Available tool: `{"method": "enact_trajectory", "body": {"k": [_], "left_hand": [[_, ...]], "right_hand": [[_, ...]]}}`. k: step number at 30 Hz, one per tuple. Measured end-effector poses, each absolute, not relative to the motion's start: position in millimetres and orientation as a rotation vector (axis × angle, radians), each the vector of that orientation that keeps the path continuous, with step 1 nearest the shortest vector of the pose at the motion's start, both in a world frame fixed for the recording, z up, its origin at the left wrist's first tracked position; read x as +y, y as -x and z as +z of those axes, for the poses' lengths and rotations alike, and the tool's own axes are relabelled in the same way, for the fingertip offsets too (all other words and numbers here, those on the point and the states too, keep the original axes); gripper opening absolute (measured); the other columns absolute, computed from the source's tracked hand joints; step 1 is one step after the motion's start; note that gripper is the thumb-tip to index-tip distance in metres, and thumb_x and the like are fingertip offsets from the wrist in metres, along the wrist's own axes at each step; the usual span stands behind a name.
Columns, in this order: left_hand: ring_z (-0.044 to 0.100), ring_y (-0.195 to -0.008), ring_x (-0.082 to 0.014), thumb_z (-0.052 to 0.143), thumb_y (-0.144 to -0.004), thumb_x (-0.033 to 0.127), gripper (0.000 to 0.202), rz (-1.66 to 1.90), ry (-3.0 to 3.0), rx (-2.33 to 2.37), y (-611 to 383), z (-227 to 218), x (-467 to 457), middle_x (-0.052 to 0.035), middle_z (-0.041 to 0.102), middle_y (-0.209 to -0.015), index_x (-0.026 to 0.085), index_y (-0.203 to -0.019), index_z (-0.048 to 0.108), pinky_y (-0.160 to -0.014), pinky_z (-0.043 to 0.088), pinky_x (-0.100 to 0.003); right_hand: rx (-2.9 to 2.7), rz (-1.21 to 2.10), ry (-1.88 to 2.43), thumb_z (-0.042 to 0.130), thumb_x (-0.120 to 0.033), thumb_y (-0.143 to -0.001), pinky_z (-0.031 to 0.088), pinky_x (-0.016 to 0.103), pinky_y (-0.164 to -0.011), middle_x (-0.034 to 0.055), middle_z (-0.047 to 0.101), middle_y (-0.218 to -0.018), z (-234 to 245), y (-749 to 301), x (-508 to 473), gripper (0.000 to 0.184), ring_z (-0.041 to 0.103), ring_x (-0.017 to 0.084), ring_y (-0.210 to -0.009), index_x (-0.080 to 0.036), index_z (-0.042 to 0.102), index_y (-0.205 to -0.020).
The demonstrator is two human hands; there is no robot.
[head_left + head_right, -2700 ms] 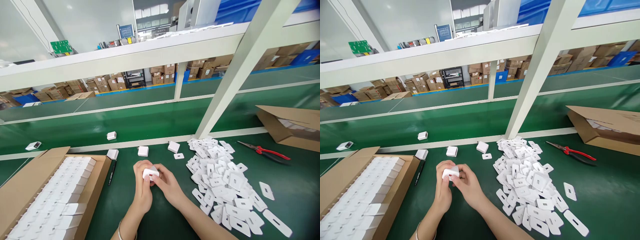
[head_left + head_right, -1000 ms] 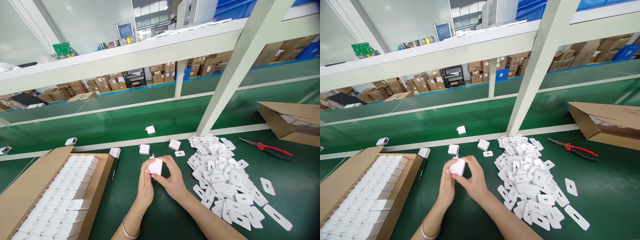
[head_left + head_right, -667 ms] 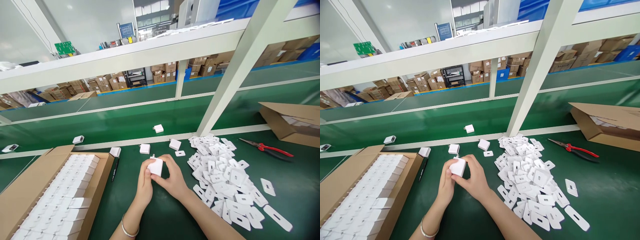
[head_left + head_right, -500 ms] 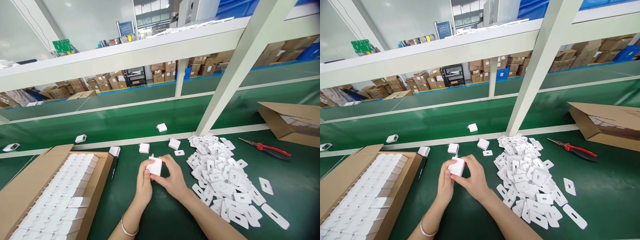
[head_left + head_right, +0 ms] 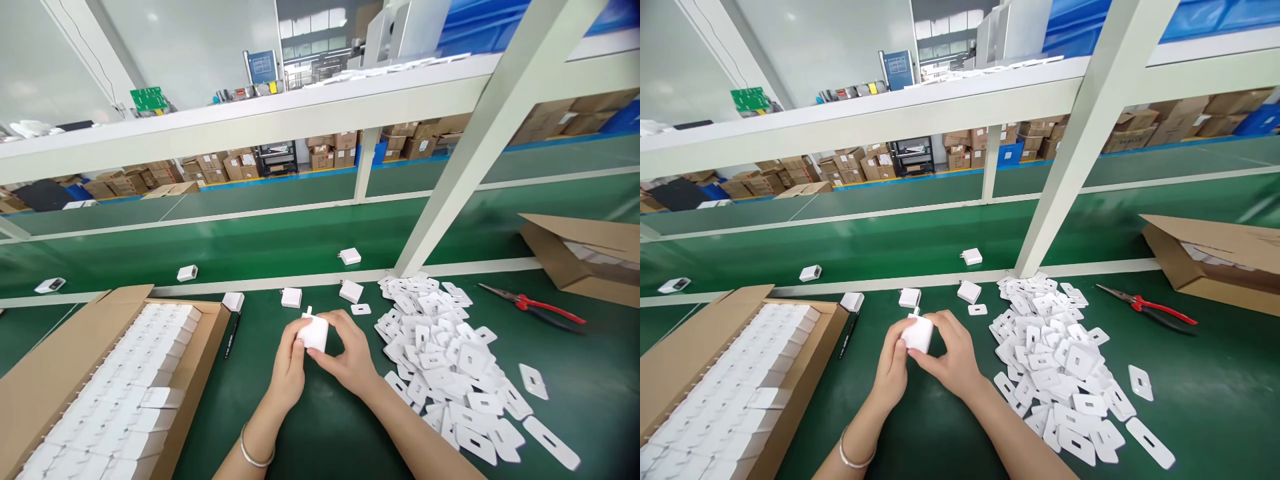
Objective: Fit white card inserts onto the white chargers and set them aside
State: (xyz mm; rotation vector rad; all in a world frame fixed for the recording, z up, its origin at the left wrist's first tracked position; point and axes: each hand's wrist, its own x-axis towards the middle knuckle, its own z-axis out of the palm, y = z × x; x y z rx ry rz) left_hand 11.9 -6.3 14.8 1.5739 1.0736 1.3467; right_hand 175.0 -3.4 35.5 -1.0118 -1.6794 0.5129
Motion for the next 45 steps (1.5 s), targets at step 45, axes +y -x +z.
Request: {"method": "enact_trajectory", "body": {"k": [45], "left_hand": [[0.044, -0.132, -0.0434, 0.045, -0.099, 0.044, 0.049, 0.363, -2.038, 2.683, 107.8, 75.1, 65.3, -0.0227, 0.047, -0.143, 0.016, -0.135, 0.064, -0.105, 0.04, -0.056]], "right_hand": [[-2.276, 0.23, 1.728, 0.048, 0.007, -0.089, 0.052, 0.036, -0.076, 0.0102, 0.067, -0.104, -2.1, -187.9, 16.5, 0.043, 0.066, 0.026, -0.091, -0.02, 0.071, -0.113]]}}
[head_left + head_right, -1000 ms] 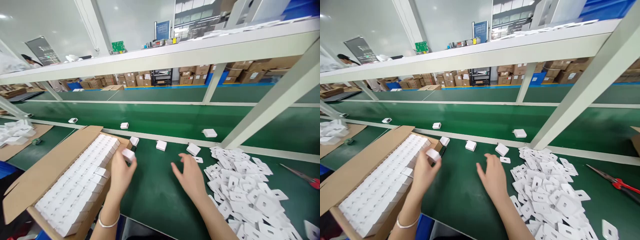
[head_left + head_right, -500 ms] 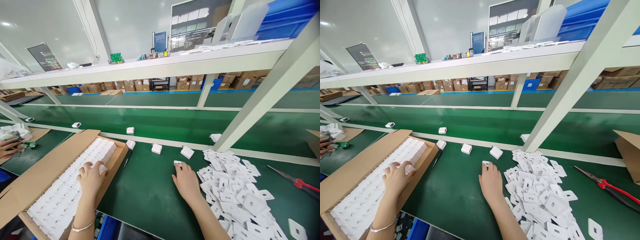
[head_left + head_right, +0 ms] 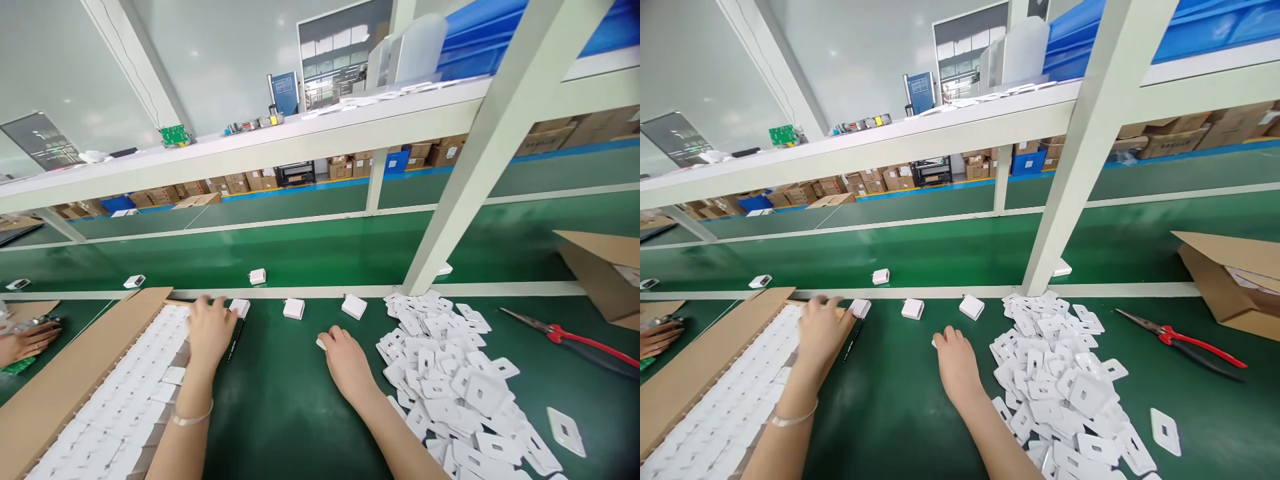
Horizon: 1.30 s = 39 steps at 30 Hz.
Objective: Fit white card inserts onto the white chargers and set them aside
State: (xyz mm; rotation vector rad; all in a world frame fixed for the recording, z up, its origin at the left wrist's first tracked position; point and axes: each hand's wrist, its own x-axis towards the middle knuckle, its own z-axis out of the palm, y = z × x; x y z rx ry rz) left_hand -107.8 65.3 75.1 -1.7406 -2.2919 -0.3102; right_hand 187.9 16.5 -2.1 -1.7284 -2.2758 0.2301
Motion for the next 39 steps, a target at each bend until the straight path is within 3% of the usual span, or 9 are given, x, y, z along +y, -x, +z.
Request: {"method": "enact_trajectory", "body": {"k": [4, 8, 11, 16, 19, 21, 24, 31, 39], "left_hand": [[0.044, -0.135, -0.0444, 0.059, -0.092, 0.037, 0.064, -0.457, 2.073, -2.309, 60.5, 57.1, 160.4, -0.0238, 0.041, -0.153, 0.016, -0.151, 0.046, -0.109, 0.038, -0.057], [0.053, -0.126, -0.0462, 0.064, -0.088, 0.045, 0.058, -0.61, 2.243, -2.388, 43.2, 31.2, 219.8, -0.0252, 0.055, -0.142, 0.015, -0.137, 0.058, -0.102, 0.043, -0.06], [0.053, -0.127, -0.0426, 0.061, -0.091, 0.047, 0.053, -0.868, 2.379, -2.357, 38.8, 21.1, 230.9, -0.0247, 0.061, -0.135, 0.013, -0.131, 0.059, -0.106, 0.04, -0.057], [0.063, -0.115, -0.0271, 0.042, -0.102, 0.052, 0.056, -1.419, 2.536, -2.237, 33.5, 21.2, 194.3, -0.0179, 0.063, -0.135, 0.016, -0.144, 0.043, -0.1, 0.048, -0.042], [0.066, -0.104, -0.0237, 0.033, -0.104, 0.056, 0.053, -1.657, 2.62, -2.148, 30.2, 26.0, 144.2, -0.0138, 0.066, -0.133, 0.019, -0.136, 0.053, -0.087, 0.052, -0.035], [0.066, -0.103, -0.0248, 0.031, -0.105, 0.056, 0.054, -1.918, 2.727, -2.037, 27.0, 30.8, 107.0, -0.0128, 0.068, -0.131, 0.019, -0.13, 0.062, -0.081, 0.052, -0.034], [0.065, -0.107, -0.0271, 0.037, -0.105, 0.052, 0.05, -2.245, 2.864, -1.851, 20.6, 39.6, 59.6, -0.0124, 0.071, -0.124, 0.018, -0.121, 0.07, -0.087, 0.051, -0.035], [0.061, -0.108, -0.029, 0.038, -0.104, 0.053, 0.049, -2.378, 2.958, -1.591, 12.6, 50.6, 18.6, -0.0118, 0.069, -0.108, 0.019, -0.108, 0.073, -0.089, 0.05, -0.037], [0.062, -0.096, -0.0271, 0.027, -0.105, 0.054, 0.056, -2.249, 3.036, -1.772, 15.8, 37.6, 14.8, -0.0114, 0.067, -0.107, 0.018, -0.104, 0.071, -0.084, 0.048, -0.037]], "right_hand": [[-2.228, 0.208, 1.763, 0.063, -0.001, -0.087, 0.053, 0.037, -0.079, 0.0103, 0.066, -0.108, -2.3, -189.4, 15.9, 0.04, 0.065, 0.027, -0.098, -0.019, 0.065, -0.122], [-2.125, 0.236, 1.842, 0.081, -0.02, -0.082, 0.055, 0.041, -0.079, 0.0109, 0.064, -0.107, -2.1, -194.4, 19.2, 0.028, 0.064, 0.031, -0.098, -0.018, 0.063, -0.104], [-2.145, 0.243, 1.839, 0.074, -0.014, -0.088, 0.053, 0.037, -0.076, 0.0075, 0.065, -0.102, -2.0, -196.2, 23.8, 0.016, 0.066, 0.027, -0.093, -0.02, 0.061, -0.096], [-2.122, 0.278, 1.87, 0.053, -0.018, -0.103, 0.051, 0.032, -0.071, 0.0071, 0.066, -0.098, -2.2, -197.3, 30.0, 0.012, 0.069, 0.024, -0.088, -0.019, 0.06, -0.093], [-2.059, 0.311, 1.91, 0.042, -0.017, -0.106, 0.049, 0.031, -0.068, 0.0074, 0.065, -0.097, -1.3, -202.0, 31.8, 0.021, 0.069, 0.021, -0.08, -0.018, 0.061, -0.096], [-2.021, 0.331, 1.921, 0.049, -0.021, -0.105, 0.049, 0.031, -0.068, 0.0094, 0.064, -0.106, -0.1, -205.8, 31.8, 0.013, 0.07, 0.021, -0.081, -0.017, 0.061, -0.11], [-2.018, 0.387, 1.867, 0.065, -0.021, -0.095, 0.05, 0.031, -0.071, 0.0105, 0.061, -0.114, 0.5, -209.1, 31.0, 0.025, 0.069, 0.023, -0.087, -0.017, 0.059, -0.119], [-1.977, 0.449, 1.821, 0.06, -0.011, -0.089, 0.044, 0.03, -0.063, 0.0044, 0.06, -0.097, -1.7, -206.8, 30.7, 0.01, 0.064, 0.021, -0.079, -0.02, 0.059, -0.094], [-1.607, 0.771, 1.109, 0.064, -0.019, -0.089, 0.051, 0.032, -0.078, 0.0016, 0.059, -0.095, 42.4, -193.6, 6.8, 0.017, 0.058, 0.018, -0.083, -0.025, 0.062, -0.105]]}}
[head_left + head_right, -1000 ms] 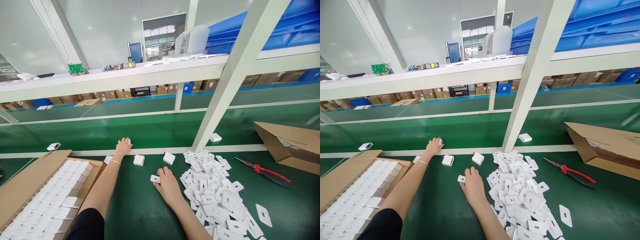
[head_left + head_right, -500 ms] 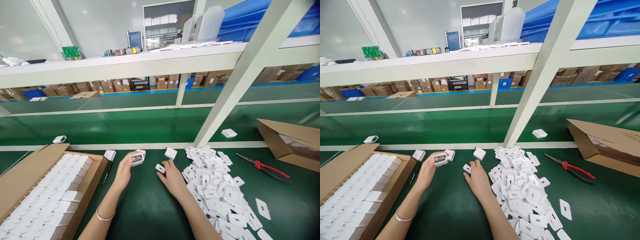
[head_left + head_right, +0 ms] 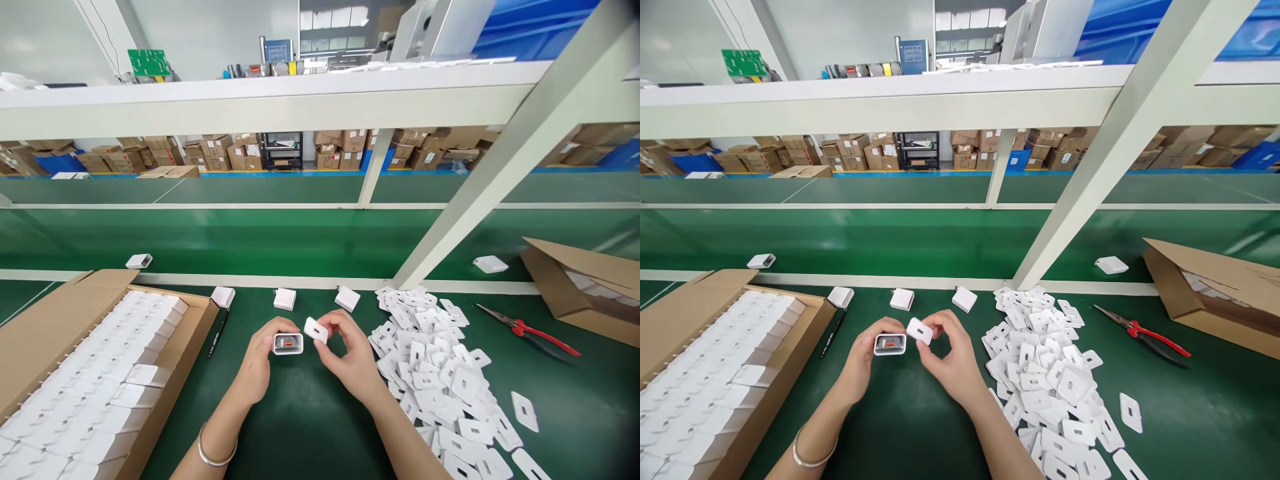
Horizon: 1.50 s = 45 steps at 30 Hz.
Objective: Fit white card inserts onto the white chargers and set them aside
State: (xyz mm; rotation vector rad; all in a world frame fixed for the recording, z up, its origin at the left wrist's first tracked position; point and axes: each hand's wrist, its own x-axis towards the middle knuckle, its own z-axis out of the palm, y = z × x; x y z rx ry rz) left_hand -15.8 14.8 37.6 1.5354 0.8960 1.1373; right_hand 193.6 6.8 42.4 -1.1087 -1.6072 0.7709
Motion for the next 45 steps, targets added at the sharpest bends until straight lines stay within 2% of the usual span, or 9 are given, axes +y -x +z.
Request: {"method": "enact_trajectory", "body": {"k": [7, 11, 17, 21, 25, 31, 35, 40, 45], "left_hand": [[0.06, -0.093, -0.0255, 0.027, -0.105, 0.057, 0.056, 1.067, -1.591, 0.859, 10.1, 39.0, 12.5, -0.0092, 0.065, -0.102, 0.019, -0.105, 0.067, -0.084, 0.045, -0.036], [0.06, -0.094, -0.0239, 0.037, -0.106, 0.051, 0.042, 1.028, -1.649, 0.865, 9.7, 40.9, 11.3, -0.0079, 0.064, -0.105, 0.021, -0.108, 0.066, -0.087, 0.045, -0.036], [0.06, -0.109, -0.0268, 0.037, -0.108, 0.046, 0.038, 1.137, -1.697, 0.819, 6.9, 29.1, 9.4, -0.0116, 0.061, -0.12, 0.022, -0.12, 0.064, -0.092, 0.048, -0.039], [0.056, -0.117, -0.0282, 0.034, -0.108, 0.045, 0.038, 1.187, -1.806, 0.848, 5.0, 22.3, 6.1, -0.0128, 0.056, -0.127, 0.024, -0.126, 0.061, -0.096, 0.047, -0.043], [0.053, -0.118, -0.0277, 0.033, -0.108, 0.043, 0.036, 1.199, -1.929, 0.896, 5.3, 19.8, 4.2, -0.0115, 0.051, -0.128, 0.027, -0.127, 0.06, -0.098, 0.046, -0.044], [0.054, -0.113, -0.0264, 0.032, -0.108, 0.041, 0.036, 1.209, -1.912, 0.902, 4.8, 18.6, 3.5, -0.0107, 0.051, -0.125, 0.027, -0.125, 0.06, -0.092, 0.048, -0.041], [0.053, -0.115, -0.0273, 0.031, -0.108, 0.046, 0.039, 1.163, -1.878, 0.94, 2.7, 18.9, 1.9, -0.011, 0.048, -0.127, 0.027, -0.125, 0.06, -0.093, 0.05, -0.043], [0.055, -0.111, -0.0283, 0.015, -0.106, 0.059, 0.059, 1.092, -1.809, 1.026, -0.4, 20.2, 1.8, -0.0125, 0.047, -0.129, 0.029, -0.143, 0.05, -0.09, 0.051, -0.044], [0.057, -0.097, -0.0239, 0.031, -0.109, 0.04, 0.037, 1.043, -1.882, 1.046, -0.2, 22.0, 4.2, -0.008, 0.06, -0.111, 0.027, -0.132, 0.058, -0.084, 0.047, -0.037]], "right_hand": [[-1.696, 0.901, 0.984, 0.066, -0.017, -0.09, 0.053, 0.036, -0.085, 0.0034, 0.057, -0.105, 44.5, -179.5, -8.6, 0.031, 0.061, 0.019, -0.092, -0.031, 0.067, -0.118], [-1.704, 0.916, 0.991, 0.065, -0.021, -0.093, 0.055, 0.037, -0.087, 0.0038, 0.054, -0.105, 43.0, -178.0, -8.0, 0.03, 0.06, 0.02, -0.096, -0.033, 0.069, -0.12], [-1.43, 1.15, 0.945, 0.064, -0.046, -0.096, 0.056, 0.037, -0.087, 0.0052, 0.054, -0.109, 34.9, -171.6, -5.5, 0.036, 0.06, 0.02, -0.095, -0.031, 0.062, -0.128], [-1.211, 1.401, 0.888, 0.06, -0.06, -0.095, 0.056, 0.034, -0.08, 0.0049, 0.062, -0.101, 24.5, -163.2, -4.0, 0.041, 0.063, 0.02, -0.09, -0.026, 0.059, -0.118], [-1.217, 1.418, 0.883, 0.066, -0.055, -0.094, 0.054, 0.032, -0.079, 0.0036, 0.066, -0.099, 24.5, -158.0, -5.4, 0.035, 0.064, 0.019, -0.09, -0.025, 0.064, -0.113], [-1.195, 1.368, 0.934, 0.033, -0.06, -0.106, 0.055, 0.037, -0.087, 0.0065, 0.068, -0.101, 28.4, -160.0, -7.9, 0.051, 0.065, 0.021, -0.093, -0.024, 0.069, -0.109], [-1.249, 1.317, 0.976, 0.061, -0.056, -0.096, 0.055, 0.032, -0.08, 0.0039, 0.067, -0.098, 27.7, -157.8, -8.5, 0.035, 0.065, 0.02, -0.089, -0.024, 0.066, -0.11], [-1.205, 1.238, 0.992, 0.062, -0.049, -0.096, 0.054, 0.031, -0.079, 0.0038, 0.066, -0.1, 26.8, -155.2, -7.9, 0.028, 0.063, 0.019, -0.089, -0.025, 0.064, -0.111], [-1.223, 1.176, 1.015, 0.065, -0.044, -0.095, 0.052, 0.033, -0.08, 0.003, 0.064, -0.097, 27.2, -155.5, -8.2, 0.024, 0.062, 0.019, -0.088, -0.025, 0.064, -0.109]]}}
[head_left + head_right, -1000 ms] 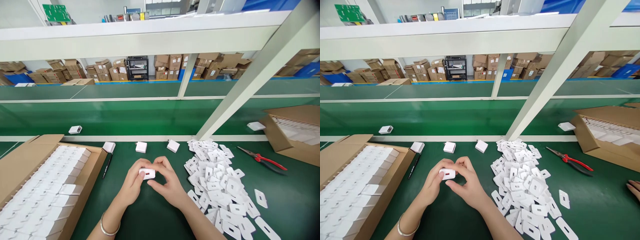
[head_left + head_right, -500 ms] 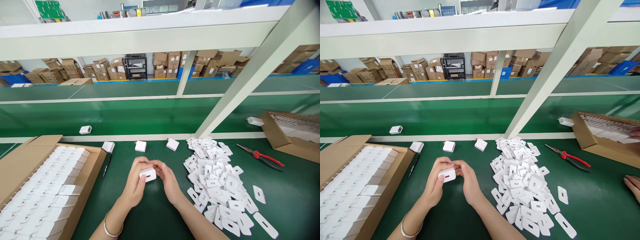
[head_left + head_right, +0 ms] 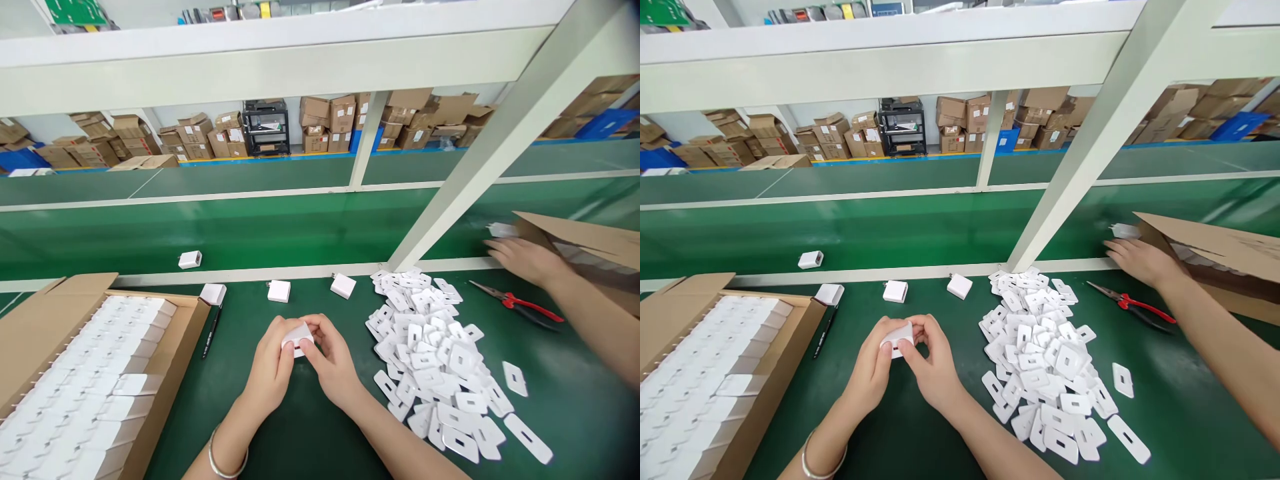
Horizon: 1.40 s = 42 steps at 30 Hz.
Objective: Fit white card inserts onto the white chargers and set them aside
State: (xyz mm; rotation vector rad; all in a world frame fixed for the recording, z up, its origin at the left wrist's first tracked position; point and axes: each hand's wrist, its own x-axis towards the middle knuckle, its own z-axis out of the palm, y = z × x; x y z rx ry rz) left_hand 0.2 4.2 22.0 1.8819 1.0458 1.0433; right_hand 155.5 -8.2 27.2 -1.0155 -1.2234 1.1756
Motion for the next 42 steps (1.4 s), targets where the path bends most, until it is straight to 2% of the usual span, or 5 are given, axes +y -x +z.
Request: {"method": "enact_trajectory", "body": {"k": [9, 19, 26, 32, 42], "left_hand": [[0.052, -0.08, -0.0203, 0.032, -0.109, 0.042, 0.04, 1.139, -1.903, 0.942, 4.1, 14.2, 5.6, -0.0062, 0.054, -0.097, 0.024, -0.13, 0.061, -0.07, 0.042, -0.033], [0.054, -0.087, -0.022, 0.024, -0.108, 0.054, 0.058, 1.213, -1.533, 0.829, 3.9, 12.6, 5.8, -0.0066, 0.058, -0.098, 0.023, -0.124, 0.069, -0.077, 0.044, -0.035], [0.059, -0.079, -0.0172, 0.034, -0.105, 0.063, 0.059, 1.023, -0.963, 0.727, -7.1, 20.5, 7.9, -0.0088, 0.068, -0.112, 0.025, -0.147, 0.049, -0.072, 0.05, -0.031], [0.061, -0.115, -0.0244, 0.054, -0.101, 0.054, 0.058, 1.102, -1.022, 0.7, 1.3, 34.0, 6.6, -0.0106, 0.059, -0.137, 0.029, -0.153, 0.042, -0.097, 0.05, -0.037], [0.061, -0.105, -0.0322, 0.056, -0.098, 0.044, 0.034, 1.154, -1.695, 2.367, 117.1, 54.7, -15.5, -0.0135, 0.059, -0.117, 0.02, -0.122, 0.057, -0.088, 0.05, -0.044]], "right_hand": [[-1.273, 1.178, 0.955, 0.066, -0.043, -0.094, 0.051, 0.033, -0.083, 0.0024, 0.06, -0.1, 23.0, -157.0, -10.7, 0.029, 0.061, 0.019, -0.09, -0.026, 0.063, -0.117], [-1.286, 1.059, 0.95, 0.063, -0.043, -0.096, 0.051, 0.034, -0.08, 0.0018, 0.058, -0.095, 19.4, -153.4, -12.3, 0.026, 0.06, 0.018, -0.086, -0.026, 0.064, -0.116], [-1.255, 1.156, 0.887, 0.055, -0.047, -0.101, 0.058, 0.031, -0.065, 0.0065, 0.055, -0.11, 17.6, -156.5, -10.4, 0.036, 0.062, 0.021, -0.089, -0.033, 0.059, -0.135], [-1.62, 0.968, 1.07, 0.041, -0.04, -0.108, 0.051, 0.044, -0.107, 0.0076, 0.046, -0.15, 24.4, -166.3, -8.0, 0.046, 0.052, 0.026, -0.134, -0.038, 0.046, -0.154], [-1.818, 0.226, 1.653, 0.051, -0.039, -0.098, 0.048, 0.059, -0.104, 0.0202, 0.051, -0.134, 14.4, -193.8, 7.5, 0.037, 0.053, 0.039, -0.128, -0.017, 0.066, -0.125]]}}
